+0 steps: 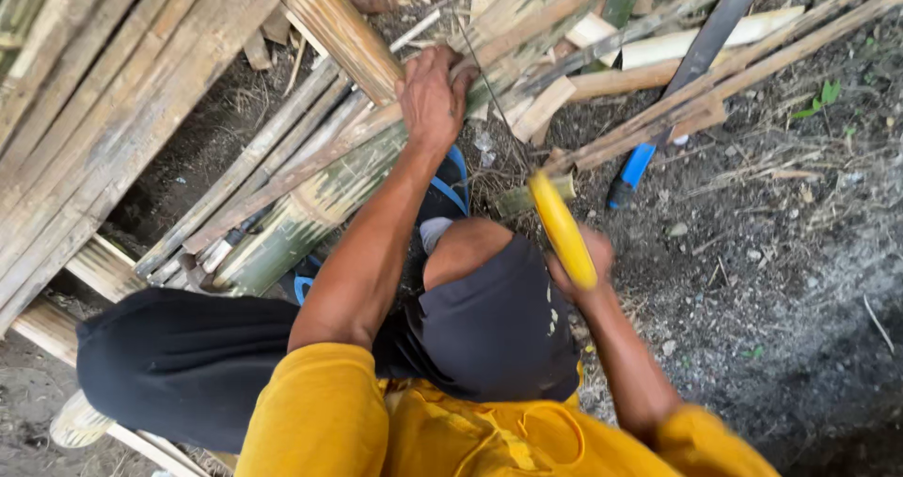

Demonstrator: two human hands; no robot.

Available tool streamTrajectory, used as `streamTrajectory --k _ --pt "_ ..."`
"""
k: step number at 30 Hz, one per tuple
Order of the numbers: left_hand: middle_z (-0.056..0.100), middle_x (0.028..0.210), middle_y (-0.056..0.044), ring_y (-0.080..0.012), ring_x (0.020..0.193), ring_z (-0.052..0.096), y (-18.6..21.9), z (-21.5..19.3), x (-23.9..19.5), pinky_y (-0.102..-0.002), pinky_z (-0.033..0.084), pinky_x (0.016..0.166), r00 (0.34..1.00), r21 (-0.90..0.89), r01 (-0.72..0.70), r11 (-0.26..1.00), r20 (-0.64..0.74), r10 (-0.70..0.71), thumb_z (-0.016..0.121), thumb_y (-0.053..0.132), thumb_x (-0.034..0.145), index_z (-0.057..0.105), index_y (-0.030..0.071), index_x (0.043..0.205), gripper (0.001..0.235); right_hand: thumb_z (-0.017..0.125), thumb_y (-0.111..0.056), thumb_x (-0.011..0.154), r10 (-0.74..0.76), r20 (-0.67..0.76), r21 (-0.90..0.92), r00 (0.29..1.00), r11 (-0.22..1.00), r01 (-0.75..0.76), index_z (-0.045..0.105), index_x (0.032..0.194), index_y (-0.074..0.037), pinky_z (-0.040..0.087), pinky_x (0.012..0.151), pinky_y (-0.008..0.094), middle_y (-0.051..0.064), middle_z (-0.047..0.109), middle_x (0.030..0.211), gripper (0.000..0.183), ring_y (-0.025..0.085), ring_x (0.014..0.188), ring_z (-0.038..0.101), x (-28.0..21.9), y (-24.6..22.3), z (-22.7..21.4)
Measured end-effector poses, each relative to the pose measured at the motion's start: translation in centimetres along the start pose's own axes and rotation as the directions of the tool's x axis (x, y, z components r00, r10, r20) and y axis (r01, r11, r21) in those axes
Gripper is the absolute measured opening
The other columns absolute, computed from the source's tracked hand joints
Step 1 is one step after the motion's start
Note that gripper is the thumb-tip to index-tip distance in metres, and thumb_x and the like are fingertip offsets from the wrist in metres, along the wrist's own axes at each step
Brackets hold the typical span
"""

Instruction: The person assembles a bamboo structure by cutting bamboo strips with a hand saw and securing them to a frame with a hammer and nails. The person repeatedly measures, cuts, and hammers the strips into place.

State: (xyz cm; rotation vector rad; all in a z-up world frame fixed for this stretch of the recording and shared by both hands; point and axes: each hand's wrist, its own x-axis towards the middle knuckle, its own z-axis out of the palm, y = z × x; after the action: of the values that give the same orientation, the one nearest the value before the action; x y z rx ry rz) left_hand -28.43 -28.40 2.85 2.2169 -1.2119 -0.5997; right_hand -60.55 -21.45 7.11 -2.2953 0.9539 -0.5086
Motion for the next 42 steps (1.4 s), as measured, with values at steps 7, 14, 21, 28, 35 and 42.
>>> streamTrajectory --k 7,14,21,28,35,42 --pt "0.064 0.109 -0.009 -0.0292 0.108 0.056 0.6 -0.3 -0.6 -0.045 0.038 0.088 1.0 -0.01 -0.01 1.0 -0.013 0.01 0.077 0.024 0.087 0.07 0.011 0.11 0.028 0.07 -0.006 0.082 0.127 -0.093 0.314 0.988 0.945 -0.092 0.067 0.101 -0.002 0.052 0.065 0.039 0.014 0.063 0.084 0.019 0.031 0.069 0.066 6.4 -1.1 2.2" --pt "0.064 0.108 -0.007 -0.0287 0.105 0.056 0.7 -1.0 -0.4 -0.045 0.039 0.087 0.998 -0.024 -0.057 0.998 -0.031 0.056 0.077 0.022 0.09 0.069 0.011 0.106 0.021 0.064 -0.005 0.076 0.203 -0.107 0.165 0.973 0.969 -0.184 0.068 0.102 0.001 0.053 0.063 0.038 0.014 0.066 0.085 0.027 0.03 0.068 0.067 -6.6 -4.5 -4.3" --pt "0.064 0.109 -0.008 -0.0305 0.108 0.056 -0.1 -0.1 0.1 -0.047 0.04 0.086 0.991 0.032 -0.125 0.992 -0.035 0.126 0.077 0.02 0.089 0.067 0.01 0.11 0.025 0.068 -0.009 0.08 0.063 -0.195 0.184 0.979 0.983 -0.026 0.063 0.09 -0.004 0.05 0.062 0.042 0.014 0.058 0.078 0.012 0.035 0.066 0.061 3.4 0.9 4.5" --pt "0.063 0.11 -0.008 -0.0292 0.108 0.056 0.3 -0.2 -0.2 -0.047 0.04 0.086 0.998 0.02 -0.06 0.998 -0.027 0.06 0.076 0.021 0.089 0.067 0.011 0.108 0.024 0.067 -0.009 0.073 0.191 -0.073 0.053 0.979 0.981 -0.187 0.069 0.101 -0.005 0.051 0.063 0.042 0.014 0.066 0.084 0.028 0.034 0.069 0.066 -5.4 -3.0 -1.2" --pt "0.064 0.11 -0.008 -0.0289 0.105 0.057 -1.1 0.7 0.6 -0.048 0.041 0.084 0.994 0.008 -0.108 0.994 -0.016 0.108 0.075 0.02 0.091 0.065 0.01 0.111 0.024 0.07 -0.01 0.074 0.223 -0.139 0.054 0.965 0.975 -0.217 0.068 0.09 -0.002 0.048 0.06 0.042 0.015 0.062 0.075 0.018 0.035 0.062 0.062 -10.2 0.0 0.9" --pt "0.062 0.111 -0.014 -0.038 0.103 0.058 -1.7 -1.0 1.0 -0.05 0.049 0.087 0.963 -0.062 -0.264 0.963 0.038 0.266 0.077 0.017 0.09 0.065 0.007 0.115 0.029 0.069 -0.012 0.081 0.112 -0.193 0.093 0.975 0.991 -0.095 0.069 0.097 -0.006 0.053 0.065 0.04 0.011 0.065 0.081 0.017 0.032 0.069 0.066 -10.2 -2.0 -1.6"
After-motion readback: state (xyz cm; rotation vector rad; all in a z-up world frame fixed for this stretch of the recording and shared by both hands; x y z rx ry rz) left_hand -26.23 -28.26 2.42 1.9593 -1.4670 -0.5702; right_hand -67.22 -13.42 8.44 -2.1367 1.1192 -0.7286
